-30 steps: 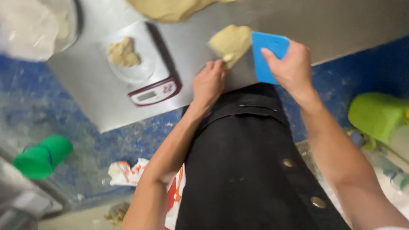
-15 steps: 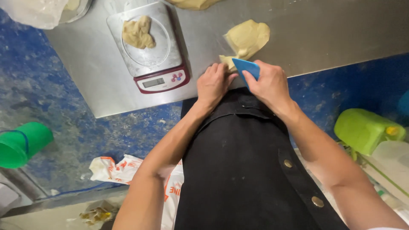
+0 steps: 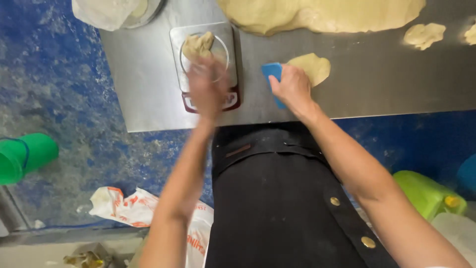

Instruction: Cutting, weighing, and portioning dough into smaller pieces on a stainless steel workstation.

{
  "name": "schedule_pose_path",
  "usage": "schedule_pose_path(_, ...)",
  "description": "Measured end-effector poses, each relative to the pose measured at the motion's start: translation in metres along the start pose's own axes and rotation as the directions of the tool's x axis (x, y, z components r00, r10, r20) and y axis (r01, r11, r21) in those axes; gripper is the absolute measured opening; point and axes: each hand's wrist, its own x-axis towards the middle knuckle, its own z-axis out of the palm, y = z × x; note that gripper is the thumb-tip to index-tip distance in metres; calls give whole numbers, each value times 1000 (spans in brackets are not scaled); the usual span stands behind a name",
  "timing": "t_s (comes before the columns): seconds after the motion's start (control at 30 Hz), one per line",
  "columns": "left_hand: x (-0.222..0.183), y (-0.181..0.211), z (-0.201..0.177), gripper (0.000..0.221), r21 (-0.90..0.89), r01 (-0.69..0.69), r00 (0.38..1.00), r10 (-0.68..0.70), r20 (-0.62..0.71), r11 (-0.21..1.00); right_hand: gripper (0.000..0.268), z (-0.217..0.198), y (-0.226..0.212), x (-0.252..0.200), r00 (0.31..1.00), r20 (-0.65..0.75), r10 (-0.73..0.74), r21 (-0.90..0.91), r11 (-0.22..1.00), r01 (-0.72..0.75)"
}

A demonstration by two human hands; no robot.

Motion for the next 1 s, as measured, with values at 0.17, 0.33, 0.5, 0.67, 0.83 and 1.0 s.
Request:
schedule_pose_path(0.17, 55, 15, -70, 88, 252, 41, 994, -13, -112, 967, 28, -18, 10, -33, 995, 83, 47, 60, 997, -52)
schedule_pose_path(0.33, 25, 59, -25, 59, -177, -80, 997, 74, -38, 981, 24, -79, 24, -67, 979, 0, 205, 376, 907, -190)
schedule_pose_path(0.5, -3, 129, 29, 28, -256, -66, 884, 175, 434, 965, 26, -116, 33, -74, 946, -170, 275, 162, 955, -248)
schedule_pose_path(0.67, -31, 119, 76, 14, -233, -118, 861, 216, 461, 965, 25, -111, 27, -82, 952, -103, 288, 198, 944, -264)
schedule_pose_path(0.83, -32, 110, 53, 9, -323, 42, 890, 112, 441, 946, 26, -89, 38, -89, 959, -52, 280, 235, 936, -261)
schedule_pose_path(1.0, -37, 111, 47, 16, -384, 208, 891, -13, 453, 900, 29, -78, 12, -78, 953, 104, 283, 198, 934, -299)
